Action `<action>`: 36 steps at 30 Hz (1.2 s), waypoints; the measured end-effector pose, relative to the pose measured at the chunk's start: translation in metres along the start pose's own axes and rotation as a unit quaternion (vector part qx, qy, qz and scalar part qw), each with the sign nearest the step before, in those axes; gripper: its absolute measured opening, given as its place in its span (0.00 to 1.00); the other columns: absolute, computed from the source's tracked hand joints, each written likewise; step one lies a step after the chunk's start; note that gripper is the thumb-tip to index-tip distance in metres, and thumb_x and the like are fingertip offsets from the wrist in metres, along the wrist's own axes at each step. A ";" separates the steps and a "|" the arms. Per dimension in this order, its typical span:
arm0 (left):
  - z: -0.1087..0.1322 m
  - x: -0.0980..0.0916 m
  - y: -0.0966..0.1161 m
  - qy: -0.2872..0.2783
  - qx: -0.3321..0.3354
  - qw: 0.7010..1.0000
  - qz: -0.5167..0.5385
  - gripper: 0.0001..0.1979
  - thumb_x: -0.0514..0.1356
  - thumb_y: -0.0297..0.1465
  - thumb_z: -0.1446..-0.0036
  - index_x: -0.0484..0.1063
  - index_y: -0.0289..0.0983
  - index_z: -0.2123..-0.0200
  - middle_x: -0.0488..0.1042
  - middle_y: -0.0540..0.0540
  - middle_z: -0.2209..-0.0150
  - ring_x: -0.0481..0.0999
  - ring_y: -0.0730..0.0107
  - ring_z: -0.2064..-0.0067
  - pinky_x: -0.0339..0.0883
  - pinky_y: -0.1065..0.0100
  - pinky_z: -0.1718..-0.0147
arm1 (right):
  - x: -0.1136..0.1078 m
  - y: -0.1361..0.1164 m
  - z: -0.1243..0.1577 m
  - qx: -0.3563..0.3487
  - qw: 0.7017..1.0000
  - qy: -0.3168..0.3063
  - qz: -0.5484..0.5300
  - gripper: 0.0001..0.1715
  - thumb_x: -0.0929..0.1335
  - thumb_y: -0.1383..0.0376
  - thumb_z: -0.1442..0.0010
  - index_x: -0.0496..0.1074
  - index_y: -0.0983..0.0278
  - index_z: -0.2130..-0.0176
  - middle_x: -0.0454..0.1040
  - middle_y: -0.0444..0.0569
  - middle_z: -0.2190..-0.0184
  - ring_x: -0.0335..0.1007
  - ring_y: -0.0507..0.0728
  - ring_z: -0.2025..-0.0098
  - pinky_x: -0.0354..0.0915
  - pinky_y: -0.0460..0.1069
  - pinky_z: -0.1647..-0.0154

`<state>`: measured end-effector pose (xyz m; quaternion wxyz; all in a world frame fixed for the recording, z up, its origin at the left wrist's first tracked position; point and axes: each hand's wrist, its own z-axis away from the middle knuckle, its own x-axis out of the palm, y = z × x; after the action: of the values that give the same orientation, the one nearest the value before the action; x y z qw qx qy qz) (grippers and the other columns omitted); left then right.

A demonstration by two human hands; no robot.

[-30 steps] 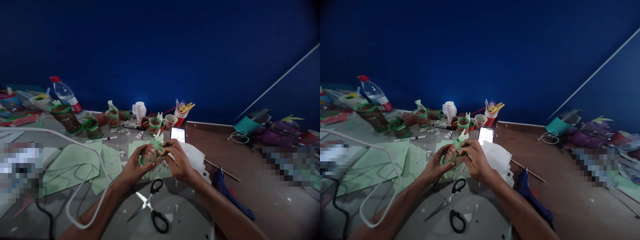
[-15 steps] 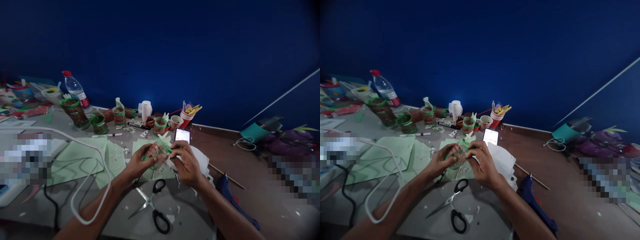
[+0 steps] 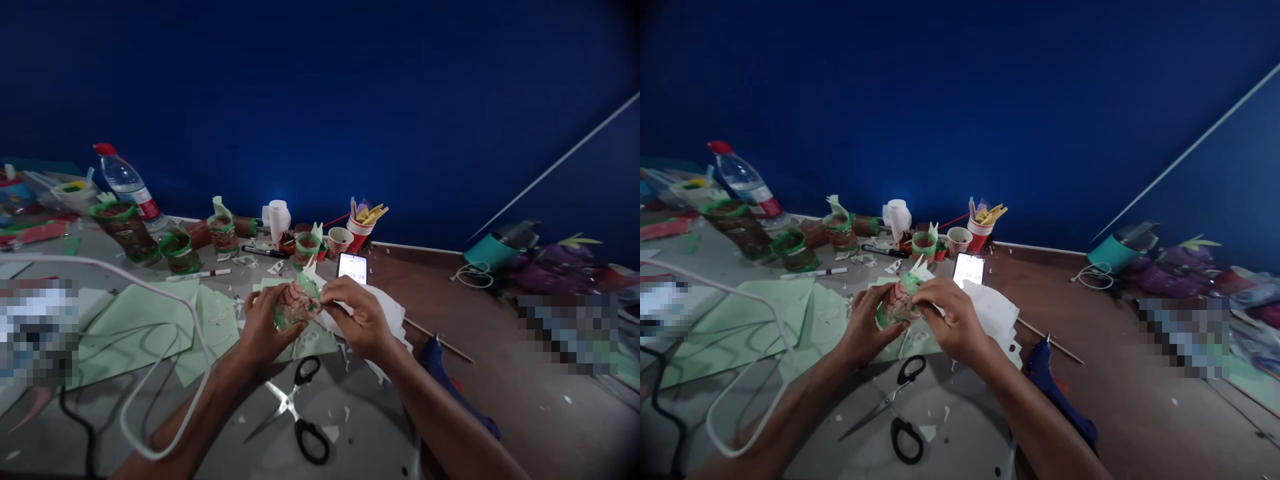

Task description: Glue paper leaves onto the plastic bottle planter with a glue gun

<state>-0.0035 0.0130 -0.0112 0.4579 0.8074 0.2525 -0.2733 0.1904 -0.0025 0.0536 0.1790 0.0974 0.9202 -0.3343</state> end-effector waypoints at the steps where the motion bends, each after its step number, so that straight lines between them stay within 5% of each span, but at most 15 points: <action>1: 0.001 0.001 0.000 -0.002 0.010 1.000 -0.013 0.29 0.65 0.36 0.52 0.62 0.41 0.46 0.73 0.42 0.51 0.72 0.53 0.49 0.51 0.50 0.44 | 0.002 0.002 0.000 -0.001 1.000 -0.004 0.010 0.12 0.66 0.76 0.40 0.71 0.60 0.62 0.73 0.49 0.66 0.71 0.56 0.61 0.67 0.51 0.60; 18: 0.006 0.003 0.002 -0.038 0.042 0.997 -0.043 0.33 0.65 0.37 0.51 0.59 0.39 0.43 0.72 0.40 0.49 0.70 0.51 0.47 0.49 0.50 0.43 | 0.022 0.019 0.005 0.148 0.989 0.019 0.021 0.09 0.66 0.71 0.44 0.75 0.60 0.66 0.66 0.47 0.66 0.66 0.55 0.63 0.65 0.50 0.61; 28: 0.004 0.002 0.000 -0.053 0.019 0.998 -0.021 0.30 0.65 0.38 0.50 0.61 0.39 0.45 0.72 0.39 0.49 0.70 0.51 0.46 0.50 0.49 0.44 | 0.020 0.026 0.003 0.297 0.950 0.051 -0.075 0.03 0.68 0.65 0.48 0.74 0.61 0.70 0.68 0.44 0.70 0.66 0.56 0.64 0.62 0.50 0.61; 36: 0.004 0.005 -0.001 -0.052 0.020 0.998 -0.032 0.31 0.65 0.37 0.51 0.60 0.39 0.45 0.72 0.40 0.49 0.71 0.52 0.47 0.51 0.50 0.44 | 0.020 0.020 0.003 0.295 0.953 0.025 -0.067 0.04 0.68 0.66 0.47 0.74 0.61 0.70 0.70 0.47 0.64 0.68 0.57 0.60 0.64 0.51 0.56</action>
<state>-0.0016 0.0105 -0.0169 0.4453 0.7927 0.2487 -0.3340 0.1792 0.0121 0.0322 0.0969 0.0924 0.7888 -0.5999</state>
